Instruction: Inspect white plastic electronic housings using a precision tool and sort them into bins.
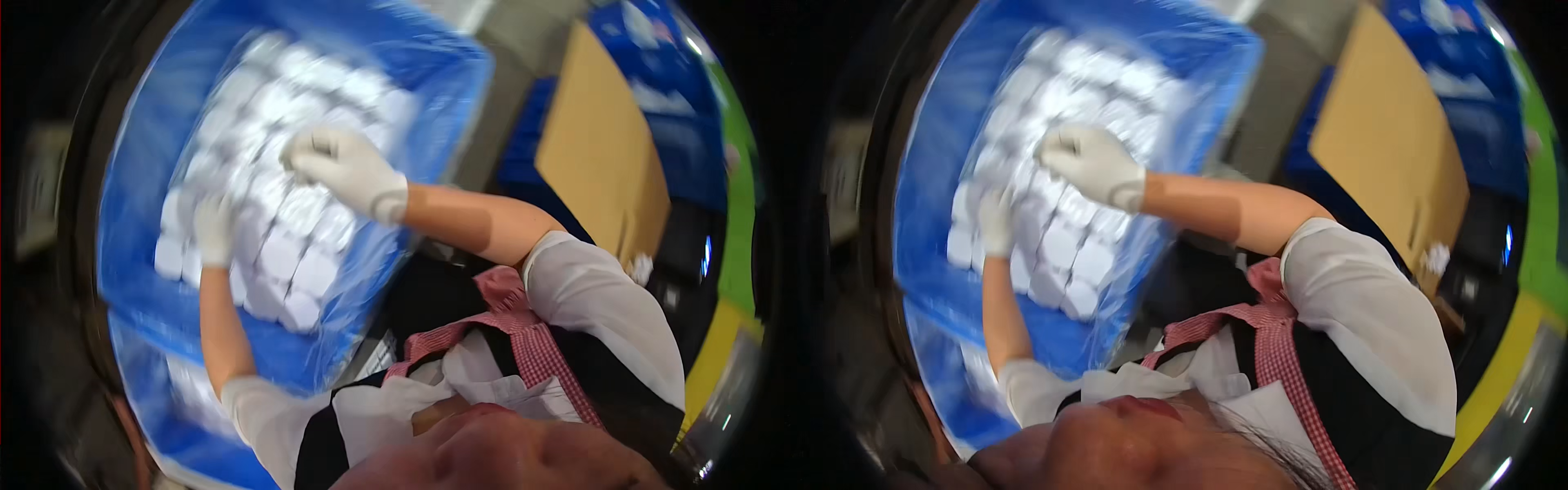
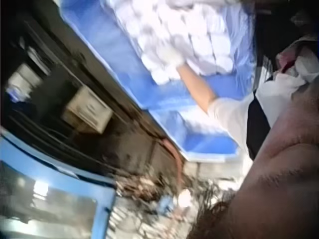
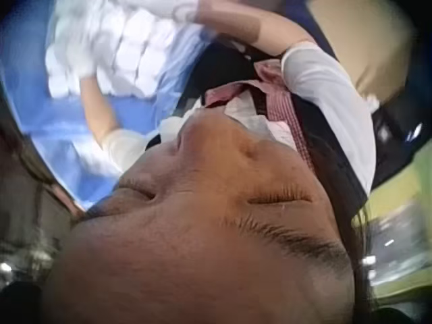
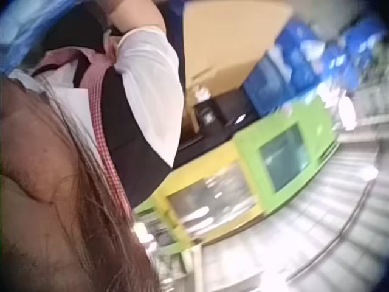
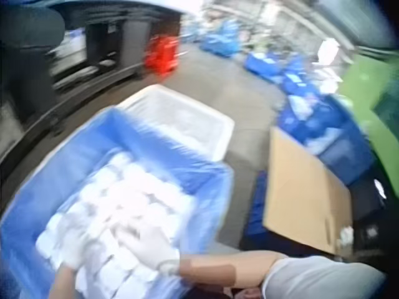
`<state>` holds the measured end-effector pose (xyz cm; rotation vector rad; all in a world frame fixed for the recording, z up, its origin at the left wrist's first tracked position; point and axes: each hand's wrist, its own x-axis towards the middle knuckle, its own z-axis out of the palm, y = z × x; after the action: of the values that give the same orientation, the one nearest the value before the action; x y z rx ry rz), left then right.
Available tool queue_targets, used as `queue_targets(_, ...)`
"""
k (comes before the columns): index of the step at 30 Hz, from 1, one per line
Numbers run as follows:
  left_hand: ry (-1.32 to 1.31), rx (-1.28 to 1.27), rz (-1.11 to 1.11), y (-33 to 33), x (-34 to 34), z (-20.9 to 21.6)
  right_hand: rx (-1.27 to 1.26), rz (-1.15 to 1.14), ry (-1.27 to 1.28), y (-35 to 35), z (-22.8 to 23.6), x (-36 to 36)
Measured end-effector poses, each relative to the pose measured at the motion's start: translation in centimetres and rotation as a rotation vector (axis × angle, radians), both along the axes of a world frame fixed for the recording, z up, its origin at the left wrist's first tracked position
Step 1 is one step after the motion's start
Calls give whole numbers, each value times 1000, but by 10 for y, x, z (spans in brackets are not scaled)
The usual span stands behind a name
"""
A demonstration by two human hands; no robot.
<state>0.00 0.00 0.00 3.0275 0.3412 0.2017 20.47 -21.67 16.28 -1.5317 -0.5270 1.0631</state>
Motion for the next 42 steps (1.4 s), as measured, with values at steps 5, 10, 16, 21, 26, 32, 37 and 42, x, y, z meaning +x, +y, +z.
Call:
queue_targets(5,-58,51,46,-3,-40,-22,-177,-181,-699,-196,8,29)
queue_targets(10,-201,-376,375,-100,10,37,-947,12,-1013,-401,51,-46)
queue_targets(16,-338,-1037,342,-331,76,171,-1251,-159,-963,-466,94,-100)
queue_targets(21,-69,-228,-619,-479,108,201,-1238,-519,-949,-540,99,-154)
queue_targets(26,-70,-277,-721,-507,125,175,-1185,-830,-820,-605,88,-207)
queue_targets(32,73,172,-736,-566,91,224,-1024,-971,-739,-657,75,-231)
queue_targets(37,159,301,-821,-602,71,258,-911,-979,-768,-670,66,-230)
queue_targets(42,113,150,-933,-616,82,265,-880,-992,-721,-678,65,-231)
